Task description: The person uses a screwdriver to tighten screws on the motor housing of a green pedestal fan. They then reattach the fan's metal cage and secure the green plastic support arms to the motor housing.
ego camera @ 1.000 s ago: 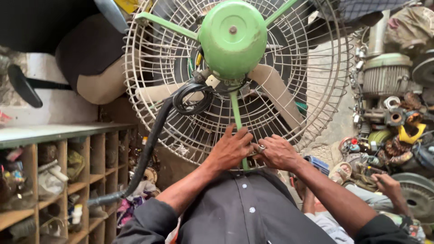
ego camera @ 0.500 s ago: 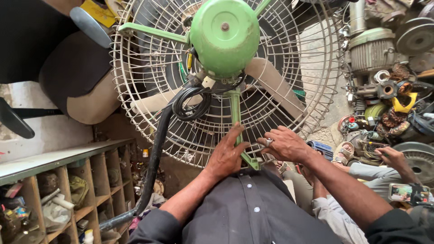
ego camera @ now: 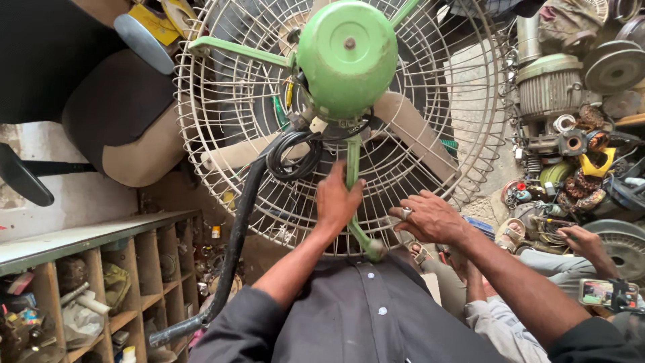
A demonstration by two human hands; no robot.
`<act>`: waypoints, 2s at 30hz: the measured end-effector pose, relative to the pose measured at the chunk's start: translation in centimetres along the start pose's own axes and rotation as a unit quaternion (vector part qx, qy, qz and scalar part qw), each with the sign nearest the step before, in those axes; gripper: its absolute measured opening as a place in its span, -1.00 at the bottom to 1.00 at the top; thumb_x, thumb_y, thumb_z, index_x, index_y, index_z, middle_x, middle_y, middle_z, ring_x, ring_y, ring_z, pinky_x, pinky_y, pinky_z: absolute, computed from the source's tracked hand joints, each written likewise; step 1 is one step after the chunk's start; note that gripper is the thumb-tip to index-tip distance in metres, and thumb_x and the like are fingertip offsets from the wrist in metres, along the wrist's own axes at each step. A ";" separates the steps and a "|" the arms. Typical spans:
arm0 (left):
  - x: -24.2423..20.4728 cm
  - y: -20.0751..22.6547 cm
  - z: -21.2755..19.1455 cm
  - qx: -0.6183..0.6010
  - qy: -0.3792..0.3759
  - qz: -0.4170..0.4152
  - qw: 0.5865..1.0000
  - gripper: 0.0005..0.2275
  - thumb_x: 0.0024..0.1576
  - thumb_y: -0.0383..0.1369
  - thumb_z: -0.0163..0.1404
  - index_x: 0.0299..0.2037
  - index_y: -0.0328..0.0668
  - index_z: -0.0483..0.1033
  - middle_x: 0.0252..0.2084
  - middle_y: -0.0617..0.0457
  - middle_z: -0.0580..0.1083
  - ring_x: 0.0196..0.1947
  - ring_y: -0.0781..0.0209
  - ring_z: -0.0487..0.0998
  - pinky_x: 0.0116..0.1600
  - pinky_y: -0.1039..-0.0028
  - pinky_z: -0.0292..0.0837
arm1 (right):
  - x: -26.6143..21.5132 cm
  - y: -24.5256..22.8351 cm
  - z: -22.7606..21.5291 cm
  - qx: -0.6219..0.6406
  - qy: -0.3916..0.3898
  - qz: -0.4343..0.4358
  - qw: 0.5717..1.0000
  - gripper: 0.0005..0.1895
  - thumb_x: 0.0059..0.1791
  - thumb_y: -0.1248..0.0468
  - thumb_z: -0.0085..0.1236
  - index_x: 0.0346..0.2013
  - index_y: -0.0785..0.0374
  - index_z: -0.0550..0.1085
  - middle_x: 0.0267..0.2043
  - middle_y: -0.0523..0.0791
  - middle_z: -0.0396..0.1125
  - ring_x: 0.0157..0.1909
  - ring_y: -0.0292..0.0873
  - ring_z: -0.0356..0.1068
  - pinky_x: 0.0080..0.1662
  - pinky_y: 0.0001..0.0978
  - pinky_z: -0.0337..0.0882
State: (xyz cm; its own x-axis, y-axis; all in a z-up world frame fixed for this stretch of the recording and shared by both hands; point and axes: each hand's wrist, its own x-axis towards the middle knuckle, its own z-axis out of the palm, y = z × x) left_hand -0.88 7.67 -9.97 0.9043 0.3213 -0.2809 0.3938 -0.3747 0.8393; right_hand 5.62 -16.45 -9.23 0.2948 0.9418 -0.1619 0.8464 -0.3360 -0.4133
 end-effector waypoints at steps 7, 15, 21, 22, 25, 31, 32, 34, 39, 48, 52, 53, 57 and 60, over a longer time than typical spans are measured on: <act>-0.3 -2.0 4.8 -0.405 -0.043 -0.092 0.909 -0.54 0.19 -0.48 0.05 0.32 -0.35 0.27 -0.14 -0.02 0.59 -0.19 0.25 0.66 -0.12 0.44 0.63 | 0.0 0.4 0.2 -0.001 0.000 -0.005 1.000 -0.58 -0.03 -0.06 0.15 0.01 0.09 0.50 -0.28 -0.17 0.30 -0.24 -0.17 0.32 -0.17 -0.23 0.25; 0.5 -0.1 5.0 -0.349 -0.004 -0.116 0.930 -0.52 0.09 -0.46 0.21 0.20 -0.34 0.31 -0.23 -0.08 0.56 -0.36 0.23 0.64 -0.32 0.48 0.58 | 0.0 0.6 0.3 -0.001 -0.021 0.003 1.000 -0.56 -0.03 -0.07 0.13 0.03 0.06 0.50 -0.30 -0.18 0.28 -0.22 -0.18 0.31 -0.16 -0.24 0.24; 0.5 1.9 4.9 -0.335 0.083 -0.135 0.929 -0.49 0.05 -0.44 0.21 0.14 -0.22 0.20 -0.33 0.02 0.39 -0.46 0.29 0.52 -0.46 0.45 0.58 | 0.0 0.5 0.2 -0.004 -0.016 -0.006 1.000 -0.54 -0.03 -0.09 0.14 0.04 0.08 0.50 -0.29 -0.17 0.29 -0.22 -0.18 0.32 -0.17 -0.24 0.24; 0.7 1.9 5.0 -0.308 0.082 -0.146 0.936 -0.52 0.06 -0.43 0.18 0.15 -0.20 0.22 -0.33 0.02 0.36 -0.46 0.26 0.50 -0.46 0.40 0.55 | 0.1 0.6 0.2 -0.002 -0.018 -0.003 1.000 -0.55 -0.03 -0.08 0.14 0.04 0.07 0.50 -0.28 -0.18 0.29 -0.22 -0.19 0.32 -0.17 -0.24 0.24; 1.1 1.4 5.8 -0.202 0.147 -0.069 0.966 -0.65 0.19 -0.39 0.08 0.15 -0.23 0.29 -0.27 -0.02 0.40 -0.32 0.13 0.48 -0.26 0.28 0.47 | -0.1 0.5 0.3 0.007 -0.005 -0.004 1.000 -0.55 -0.04 -0.07 0.16 0.04 0.06 0.50 -0.25 -0.18 0.31 -0.22 -0.18 0.32 -0.16 -0.23 0.25; 0.7 1.1 6.7 -0.092 0.219 0.026 0.971 -0.70 0.21 -0.37 0.03 0.10 -0.27 0.33 -0.11 -0.08 0.46 -0.11 0.07 0.48 -0.01 0.19 0.38 | 0.0 0.5 0.3 0.017 -0.007 0.000 1.000 -0.54 -0.04 -0.06 0.17 0.06 0.06 0.50 -0.23 -0.17 0.34 -0.21 -0.17 0.33 -0.15 -0.24 0.25; 0.5 1.2 6.6 -0.102 0.208 -0.001 0.973 -0.70 0.21 -0.36 0.03 0.10 -0.27 0.34 -0.13 -0.06 0.47 -0.14 0.09 0.49 -0.04 0.20 0.38 | 0.0 0.5 0.2 0.015 -0.010 0.002 1.000 -0.53 -0.04 -0.07 0.17 0.07 0.06 0.51 -0.23 -0.17 0.34 -0.22 -0.17 0.33 -0.15 -0.24 0.25; 0.2 1.5 6.4 -0.199 0.168 -0.073 0.963 -0.70 0.26 -0.31 -0.01 0.13 -0.23 0.29 -0.16 0.01 0.48 -0.16 0.15 0.50 -0.06 0.24 0.40 | 0.0 0.4 0.1 0.018 -0.011 0.001 1.000 -0.54 -0.03 -0.07 0.16 0.06 0.07 0.51 -0.24 -0.17 0.34 -0.21 -0.17 0.34 -0.14 -0.24 0.25; 1.6 2.1 5.8 -0.306 0.129 -0.162 0.929 -0.60 0.22 -0.38 0.08 0.27 -0.16 0.35 -0.21 0.07 0.44 -0.24 0.25 0.48 -0.19 0.35 0.47 | 0.1 0.3 -0.2 0.017 -0.030 0.016 0.999 -0.55 -0.02 -0.07 0.15 0.07 0.08 0.51 -0.25 -0.16 0.33 -0.22 -0.14 0.33 -0.12 -0.24 0.27; 3.1 1.7 4.2 -0.539 0.033 -0.127 0.832 -0.46 0.10 -0.59 0.04 0.34 -0.19 0.27 -0.20 0.08 0.44 -0.37 0.31 0.51 -0.36 0.48 0.48 | -0.1 0.4 0.0 0.031 0.001 0.004 1.000 -0.57 -0.04 -0.04 0.17 0.01 0.11 0.52 -0.30 -0.14 0.34 -0.22 -0.11 0.36 -0.14 -0.22 0.28; 4.6 1.2 3.2 -0.587 0.001 -0.131 0.799 -0.57 0.11 -0.55 0.01 0.23 -0.29 0.33 -0.02 0.10 0.54 -0.28 0.27 0.61 -0.28 0.44 0.56 | 0.2 0.5 0.4 0.037 -0.005 0.014 0.999 -0.58 -0.04 -0.04 0.17 -0.01 0.12 0.53 -0.30 -0.14 0.36 -0.21 -0.11 0.37 -0.13 -0.20 0.28; 4.9 0.9 3.2 -0.598 -0.008 -0.132 0.791 -0.61 0.15 -0.51 0.01 0.21 -0.32 0.36 0.00 0.08 0.56 -0.28 0.25 0.61 -0.28 0.43 0.56 | 0.1 0.5 0.5 0.040 -0.015 0.017 0.999 -0.58 -0.04 -0.04 0.18 -0.02 0.12 0.53 -0.30 -0.14 0.37 -0.22 -0.10 0.38 -0.13 -0.19 0.29; 7.5 -0.7 3.5 -0.663 -0.083 -0.085 0.739 -0.74 0.31 -0.48 0.06 0.17 -0.41 0.42 -0.16 -0.09 0.54 -0.32 0.11 0.53 -0.32 0.42 0.48 | 0.6 1.3 1.0 0.013 -0.051 0.038 0.998 -0.65 -0.11 -0.01 0.22 -0.11 0.04 0.57 -0.26 -0.15 0.43 -0.16 -0.07 0.41 -0.14 -0.11 0.27; 8.2 -0.9 3.8 -0.676 -0.064 -0.199 0.707 -0.69 0.17 -0.52 0.04 0.12 -0.16 0.37 -0.05 0.06 0.57 -0.37 0.34 0.48 -0.40 0.55 0.39 | 0.0 1.3 0.7 0.028 -0.016 0.013 0.999 -0.60 -0.08 -0.01 0.21 -0.03 0.10 0.55 -0.25 -0.13 0.42 -0.16 -0.09 0.41 -0.18 -0.17 0.27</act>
State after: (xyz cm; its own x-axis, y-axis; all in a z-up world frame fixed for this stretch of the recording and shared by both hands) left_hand 6.75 7.34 -14.81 0.8078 0.0539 -0.5871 0.1821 0.9243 0.3353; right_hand 6.37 -16.90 -10.38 0.3011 0.9322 -0.2010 0.8126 -0.3611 -0.4574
